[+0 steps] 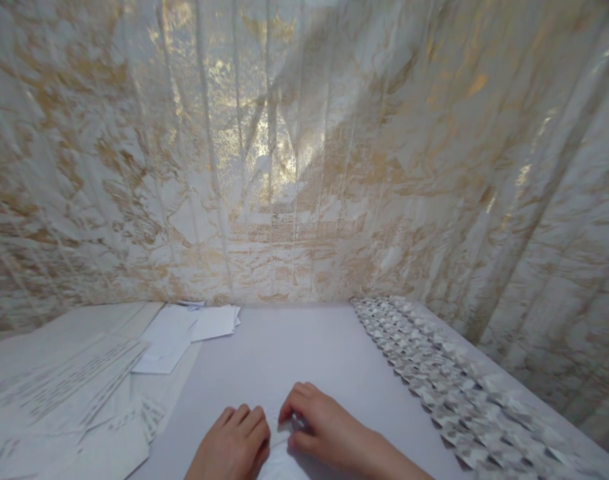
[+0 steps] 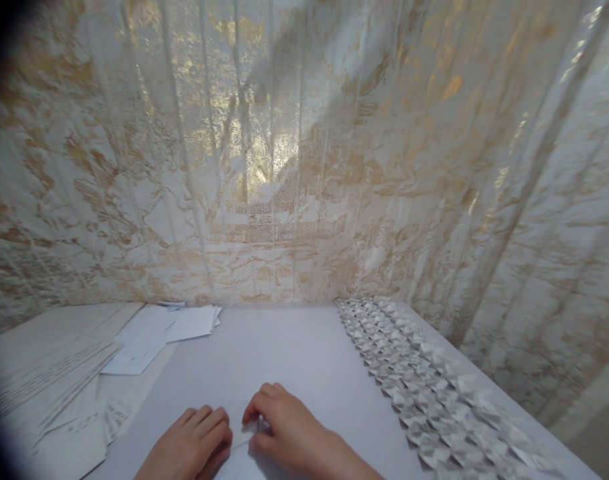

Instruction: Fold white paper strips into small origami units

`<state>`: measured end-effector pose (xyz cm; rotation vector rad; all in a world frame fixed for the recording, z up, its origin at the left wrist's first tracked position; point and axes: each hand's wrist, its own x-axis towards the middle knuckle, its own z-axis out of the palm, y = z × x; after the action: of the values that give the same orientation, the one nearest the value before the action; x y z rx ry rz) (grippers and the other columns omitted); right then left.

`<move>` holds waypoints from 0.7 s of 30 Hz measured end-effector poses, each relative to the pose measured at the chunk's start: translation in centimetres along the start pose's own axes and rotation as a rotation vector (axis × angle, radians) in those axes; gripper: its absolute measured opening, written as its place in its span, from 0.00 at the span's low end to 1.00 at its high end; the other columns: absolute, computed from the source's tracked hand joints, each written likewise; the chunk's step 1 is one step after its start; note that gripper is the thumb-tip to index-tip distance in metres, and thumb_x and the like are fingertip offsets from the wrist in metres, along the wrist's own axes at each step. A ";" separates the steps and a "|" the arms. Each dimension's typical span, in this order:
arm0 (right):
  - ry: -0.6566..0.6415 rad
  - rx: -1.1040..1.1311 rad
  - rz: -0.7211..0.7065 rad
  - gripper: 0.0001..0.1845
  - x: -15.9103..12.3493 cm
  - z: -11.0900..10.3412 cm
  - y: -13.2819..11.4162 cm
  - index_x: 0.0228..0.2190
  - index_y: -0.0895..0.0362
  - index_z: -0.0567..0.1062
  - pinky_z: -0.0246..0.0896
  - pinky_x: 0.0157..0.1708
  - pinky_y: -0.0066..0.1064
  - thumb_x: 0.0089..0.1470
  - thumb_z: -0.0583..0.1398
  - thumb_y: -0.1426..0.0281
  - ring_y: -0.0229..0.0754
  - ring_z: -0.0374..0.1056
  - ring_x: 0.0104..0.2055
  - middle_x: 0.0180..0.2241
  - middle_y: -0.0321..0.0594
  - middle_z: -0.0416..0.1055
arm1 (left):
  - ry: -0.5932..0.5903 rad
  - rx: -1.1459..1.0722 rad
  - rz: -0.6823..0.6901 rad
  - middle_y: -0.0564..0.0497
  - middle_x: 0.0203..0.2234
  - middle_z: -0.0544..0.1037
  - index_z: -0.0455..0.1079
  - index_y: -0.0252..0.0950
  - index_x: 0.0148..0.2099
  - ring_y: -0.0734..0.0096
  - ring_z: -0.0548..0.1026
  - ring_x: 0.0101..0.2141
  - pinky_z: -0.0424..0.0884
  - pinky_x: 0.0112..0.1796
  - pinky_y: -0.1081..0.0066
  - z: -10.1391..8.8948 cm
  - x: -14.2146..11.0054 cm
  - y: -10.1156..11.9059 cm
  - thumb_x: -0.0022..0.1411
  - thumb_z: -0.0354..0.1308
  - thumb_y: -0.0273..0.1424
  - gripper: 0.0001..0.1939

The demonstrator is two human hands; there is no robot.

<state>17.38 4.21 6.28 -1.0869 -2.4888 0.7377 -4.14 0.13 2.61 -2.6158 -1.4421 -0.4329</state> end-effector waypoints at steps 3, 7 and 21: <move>-0.031 -0.160 0.009 0.19 0.4 0.3 -1.0 0.46 0.56 0.78 0.63 0.48 0.29 0.52 0.64 0.80 0.46 0.71 0.50 0.46 0.42 0.77 | 0.139 0.085 0.080 0.57 0.33 0.82 0.75 0.42 0.34 0.64 0.77 0.33 0.65 0.41 0.64 1.1 -0.1 -0.7 0.61 0.60 0.18 0.11; -0.038 -0.324 0.075 0.16 0.7 0.6 -2.6 0.47 0.57 0.78 0.65 0.46 0.28 0.57 0.64 0.76 0.46 0.73 0.50 0.46 0.44 0.79 | 0.291 0.168 0.122 0.56 0.32 0.82 0.74 0.41 0.34 0.64 0.76 0.33 0.63 0.43 0.64 1.7 0.2 -0.9 0.57 0.60 0.16 0.13; -0.072 -0.433 0.247 0.15 -2.5 0.4 -6.2 0.45 0.56 0.82 0.70 0.38 0.35 0.57 0.61 0.69 0.58 0.80 0.44 0.42 0.51 0.83 | 0.695 0.094 0.232 0.53 0.32 0.78 0.71 0.40 0.32 0.65 0.71 0.35 0.60 0.47 0.62 -0.2 -0.3 2.2 0.67 0.48 0.20 0.16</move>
<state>15.25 -1.38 9.28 -1.5619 -2.6771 0.3027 -2.49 -1.33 2.77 -2.1746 -0.8929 -1.0709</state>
